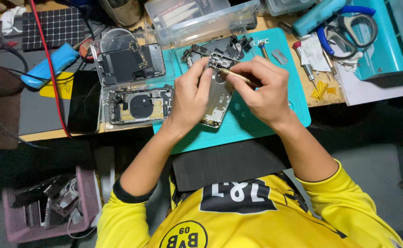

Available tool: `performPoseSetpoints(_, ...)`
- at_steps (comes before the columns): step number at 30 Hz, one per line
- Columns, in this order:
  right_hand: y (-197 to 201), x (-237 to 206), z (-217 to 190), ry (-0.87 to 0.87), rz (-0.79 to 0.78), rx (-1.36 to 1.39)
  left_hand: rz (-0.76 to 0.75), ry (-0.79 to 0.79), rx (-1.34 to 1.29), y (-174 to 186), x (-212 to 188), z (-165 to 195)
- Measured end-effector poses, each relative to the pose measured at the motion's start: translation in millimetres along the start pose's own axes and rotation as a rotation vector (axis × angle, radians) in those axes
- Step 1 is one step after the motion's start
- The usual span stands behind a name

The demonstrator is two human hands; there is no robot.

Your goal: The person works at a repair bench on a disassembled smartphone, using a screwdriver to remove and transfer small internal components between the old frame and a replacement chassis. They pick up tiny parts with tweezers, press components into place by hand, and repeatedly reposition the phone frame to work on different edges.

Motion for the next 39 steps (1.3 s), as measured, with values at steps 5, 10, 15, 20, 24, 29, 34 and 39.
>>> performPoseSetpoints(5, 1, -1, 1, -0.017, -0.007, 0.024, -0.069, 0.081, -0.134, -4, 0, -13)
performPoseSetpoints(10, 2, -1, 0, -0.030, -0.012, 0.037, -0.111, 0.050, -0.275, -8, 0, -16)
performPoseSetpoints(15, 1, -6, 7, -0.047, -0.004, 0.102, -0.109, 0.145, -0.261, -6, -2, -33)
performPoseSetpoints(20, -2, -8, 29, -0.150, -0.024, 0.465, -0.061, 0.180, -0.405, 9, -5, -48)
performPoseSetpoints(24, 4, -7, 49, -0.286, -0.043, 0.608, 0.000, 0.138, -0.490, 32, -12, -51)
performPoseSetpoints(29, 4, 7, 53, -0.261, -0.101, 0.698, 0.070, 0.140, -0.478, 64, -24, -53)
performPoseSetpoints(34, -10, 17, 66, -0.278, -0.097, 0.773, 0.136, 0.141, -0.487, 89, -33, -51)
performPoseSetpoints(39, -27, 33, 64, -0.211, -0.107, 0.590, 0.160, 0.136, -0.560, 103, -41, -50)
Point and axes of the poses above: each hand's wrist, its own x-axis towards the middle knuckle, its own y-axis out of the back of the hand, z = x × y, the point moved 10 cm from there along x, towards the middle knuckle, and after that the axes turned 10 degrees about -z, right-handed, at the moved point
